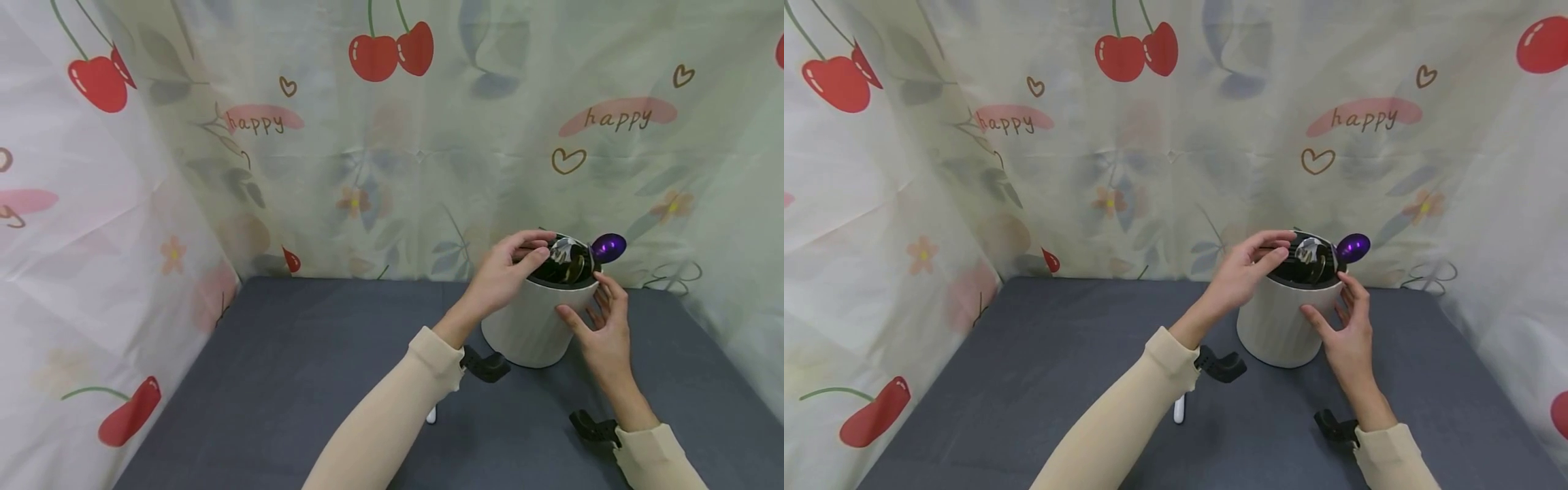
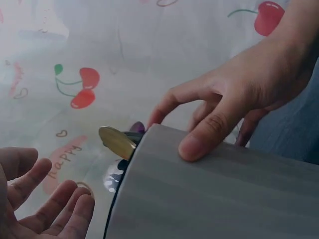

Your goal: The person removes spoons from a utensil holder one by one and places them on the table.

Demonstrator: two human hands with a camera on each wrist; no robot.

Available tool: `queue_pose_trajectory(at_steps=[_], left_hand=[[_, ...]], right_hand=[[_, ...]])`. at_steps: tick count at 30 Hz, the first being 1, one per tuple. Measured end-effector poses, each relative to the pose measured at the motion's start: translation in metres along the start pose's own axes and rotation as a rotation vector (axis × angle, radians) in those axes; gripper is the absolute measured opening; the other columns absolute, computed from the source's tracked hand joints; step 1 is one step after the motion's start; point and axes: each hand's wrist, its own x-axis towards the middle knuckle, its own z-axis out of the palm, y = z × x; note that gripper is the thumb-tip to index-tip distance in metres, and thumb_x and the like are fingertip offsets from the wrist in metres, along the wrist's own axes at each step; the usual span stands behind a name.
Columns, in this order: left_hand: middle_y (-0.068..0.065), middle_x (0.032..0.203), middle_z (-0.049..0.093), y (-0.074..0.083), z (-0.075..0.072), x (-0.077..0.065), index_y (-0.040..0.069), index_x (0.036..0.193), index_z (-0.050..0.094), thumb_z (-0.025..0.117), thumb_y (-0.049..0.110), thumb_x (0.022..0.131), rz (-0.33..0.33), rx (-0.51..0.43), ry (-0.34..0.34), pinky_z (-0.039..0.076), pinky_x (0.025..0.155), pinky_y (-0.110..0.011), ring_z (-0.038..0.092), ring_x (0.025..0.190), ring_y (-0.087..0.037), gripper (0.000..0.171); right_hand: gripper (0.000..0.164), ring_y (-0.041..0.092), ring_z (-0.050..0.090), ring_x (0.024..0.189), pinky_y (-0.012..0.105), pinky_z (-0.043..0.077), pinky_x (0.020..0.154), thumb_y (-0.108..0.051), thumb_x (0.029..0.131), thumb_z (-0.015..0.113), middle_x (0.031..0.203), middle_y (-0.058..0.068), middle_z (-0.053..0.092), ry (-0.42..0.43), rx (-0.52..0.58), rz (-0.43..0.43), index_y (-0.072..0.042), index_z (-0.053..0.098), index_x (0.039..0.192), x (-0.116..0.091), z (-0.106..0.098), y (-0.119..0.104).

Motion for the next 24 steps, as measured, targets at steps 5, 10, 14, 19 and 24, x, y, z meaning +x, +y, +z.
queue_pose_trajectory(at_steps=[5,10,14,19,24], left_hand=[[-0.008,0.135,0.061,-0.001,0.006,0.004,0.012,0.143,0.062,0.057,0.021,0.11,-0.01,0.08,0.006,0.05,0.093,-0.015,0.061,0.117,-0.005,0.035],[-0.007,0.134,0.06,-0.001,0.012,0.008,0.013,0.143,0.063,0.057,0.019,0.11,-0.023,0.159,0.002,0.049,0.092,-0.012,0.062,0.118,-0.005,0.034],[-0.005,0.131,0.06,0.001,0.018,0.009,0.016,0.142,0.064,0.058,0.021,0.109,-0.042,0.171,-0.012,0.05,0.089,-0.012,0.063,0.116,-0.005,0.033],[0.002,0.13,0.063,0.006,0.026,0.01,0.022,0.141,0.064,0.06,0.026,0.109,-0.088,0.17,-0.047,0.05,0.089,-0.014,0.062,0.115,0.0,0.033],[0.006,0.129,0.067,0.008,0.033,0.012,0.025,0.143,0.062,0.062,0.026,0.107,-0.132,0.18,-0.085,0.05,0.091,-0.012,0.063,0.113,0.003,0.035]], right_hand=[[0.083,0.029,0.033,0.153,0.042,0.03,0.124,0.0,0.095,0.075,0.167,0.006,0.03,-0.001,-0.002,0.001,-0.025,0.03,0.161,0.001,0.0,0.0],[0.083,0.027,0.034,0.152,0.041,0.03,0.124,0.001,0.095,0.075,0.166,0.006,0.031,-0.005,0.01,-0.008,-0.024,0.031,0.16,0.0,0.0,0.0],[0.083,0.027,0.034,0.152,0.04,0.031,0.124,0.001,0.095,0.075,0.166,0.006,0.031,-0.009,0.008,-0.017,-0.024,0.03,0.16,0.0,-0.001,-0.001],[0.083,0.025,0.035,0.152,0.038,0.031,0.124,0.002,0.095,0.075,0.165,0.006,0.032,-0.008,0.016,-0.013,-0.024,0.031,0.16,0.0,-0.001,0.0],[0.083,0.025,0.035,0.151,0.039,0.031,0.124,0.003,0.095,0.074,0.164,0.006,0.033,-0.008,0.027,-0.013,-0.024,0.031,0.16,0.0,-0.001,0.0]])
